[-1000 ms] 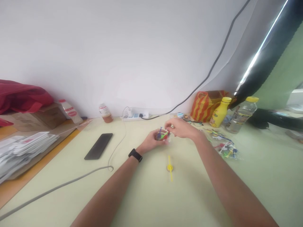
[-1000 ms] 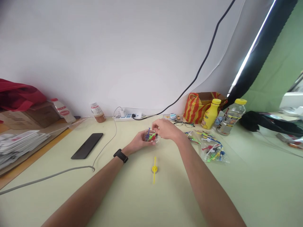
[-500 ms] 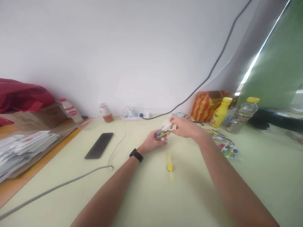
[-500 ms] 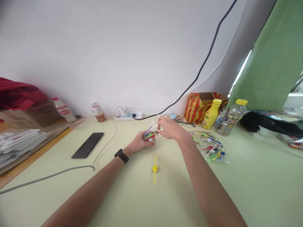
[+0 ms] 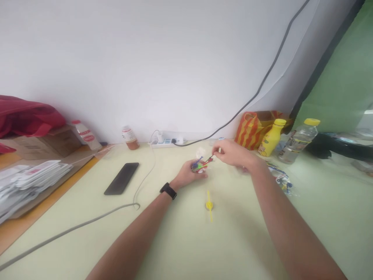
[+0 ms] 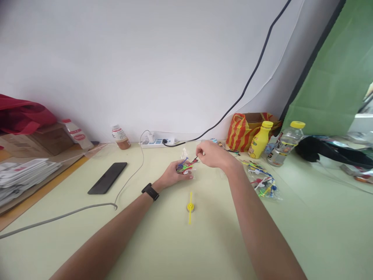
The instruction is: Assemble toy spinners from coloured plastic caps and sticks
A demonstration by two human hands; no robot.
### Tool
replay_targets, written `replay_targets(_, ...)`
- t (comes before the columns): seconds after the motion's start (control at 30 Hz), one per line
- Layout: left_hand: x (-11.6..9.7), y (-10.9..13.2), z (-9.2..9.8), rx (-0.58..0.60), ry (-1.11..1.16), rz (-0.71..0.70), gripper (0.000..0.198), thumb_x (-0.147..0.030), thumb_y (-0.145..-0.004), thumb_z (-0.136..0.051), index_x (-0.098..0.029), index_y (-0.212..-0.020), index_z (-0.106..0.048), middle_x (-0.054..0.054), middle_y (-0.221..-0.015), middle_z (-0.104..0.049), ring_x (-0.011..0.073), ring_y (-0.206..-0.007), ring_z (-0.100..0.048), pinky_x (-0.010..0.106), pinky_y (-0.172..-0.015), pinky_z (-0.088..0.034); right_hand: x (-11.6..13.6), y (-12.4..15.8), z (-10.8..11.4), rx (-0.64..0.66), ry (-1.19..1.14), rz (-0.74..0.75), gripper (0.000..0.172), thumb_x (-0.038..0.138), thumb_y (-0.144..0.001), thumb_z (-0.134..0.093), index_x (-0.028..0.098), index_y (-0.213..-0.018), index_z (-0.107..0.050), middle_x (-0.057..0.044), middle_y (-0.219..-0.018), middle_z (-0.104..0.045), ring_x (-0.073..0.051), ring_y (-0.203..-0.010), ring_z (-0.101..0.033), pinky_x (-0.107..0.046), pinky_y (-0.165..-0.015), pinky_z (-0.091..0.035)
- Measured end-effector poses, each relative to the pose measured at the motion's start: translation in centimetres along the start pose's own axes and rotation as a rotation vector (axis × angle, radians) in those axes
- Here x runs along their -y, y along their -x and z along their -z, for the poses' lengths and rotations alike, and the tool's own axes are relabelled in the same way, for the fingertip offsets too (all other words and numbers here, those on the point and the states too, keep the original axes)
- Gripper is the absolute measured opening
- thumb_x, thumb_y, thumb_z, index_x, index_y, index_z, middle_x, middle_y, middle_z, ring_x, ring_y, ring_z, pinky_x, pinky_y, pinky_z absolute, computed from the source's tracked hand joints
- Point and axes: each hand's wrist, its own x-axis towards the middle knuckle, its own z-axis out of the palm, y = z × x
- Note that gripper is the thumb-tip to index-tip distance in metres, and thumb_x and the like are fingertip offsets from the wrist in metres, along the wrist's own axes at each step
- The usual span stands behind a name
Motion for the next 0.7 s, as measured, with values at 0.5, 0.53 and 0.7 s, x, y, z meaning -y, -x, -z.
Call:
replay_targets(0.5, 0.6, -0.2, -0.5, -0.008, 0.004, -0.009, 0.057, -0.041, -0.069, -0.091, -0.016, -0.117, -0.073, 0.011, -0.110, -0.076, 0.0255, -0.099, -0.071, 0.036, -0.089, -0.055, -0.8, -0.5, -0.2, -0.170, -0.052, 0.024, 0.022, 0.021, -0.094, -0.055, 0.023, -0.109, -0.072, -0.003, -0.091, -0.072, -0.017, -0.077, -0.061, -0.026, -0.066, -0.041)
replay_targets(0.53, 0.7, -0.2, -0.5, -0.002, 0.009, -0.012, 0.056, -0.040, -0.069, -0.091, -0.016, -0.117, -0.073, 0.012, -0.110, -0.076, 0.0260, -0.100, -0.071, 0.036, -0.090, -0.055, -0.7, -0.5, -0.3, -0.145, -0.054, 0.022, 0.023, 0.020, -0.093, -0.056, 0.023, -0.109, -0.072, -0.003, -0.091, -0.072, -0.016, -0.076, -0.061, -0.025, -0.065, -0.040)
replay_targets(0.7, 0.9, -0.2, -0.8, 0.003, 0.034, -0.011, 0.052, -0.040, -0.071, -0.090, -0.016, -0.114, -0.072, 0.011, -0.110, -0.077, 0.0269, -0.100, -0.072, 0.038, -0.090, -0.056, 0.2, -0.9, -1.0, -0.118, -0.037, 0.040, 0.018, 0.017, -0.087, -0.061, 0.023, -0.099, -0.073, -0.001, -0.092, -0.075, -0.015, -0.077, -0.063, -0.026, -0.066, -0.039)
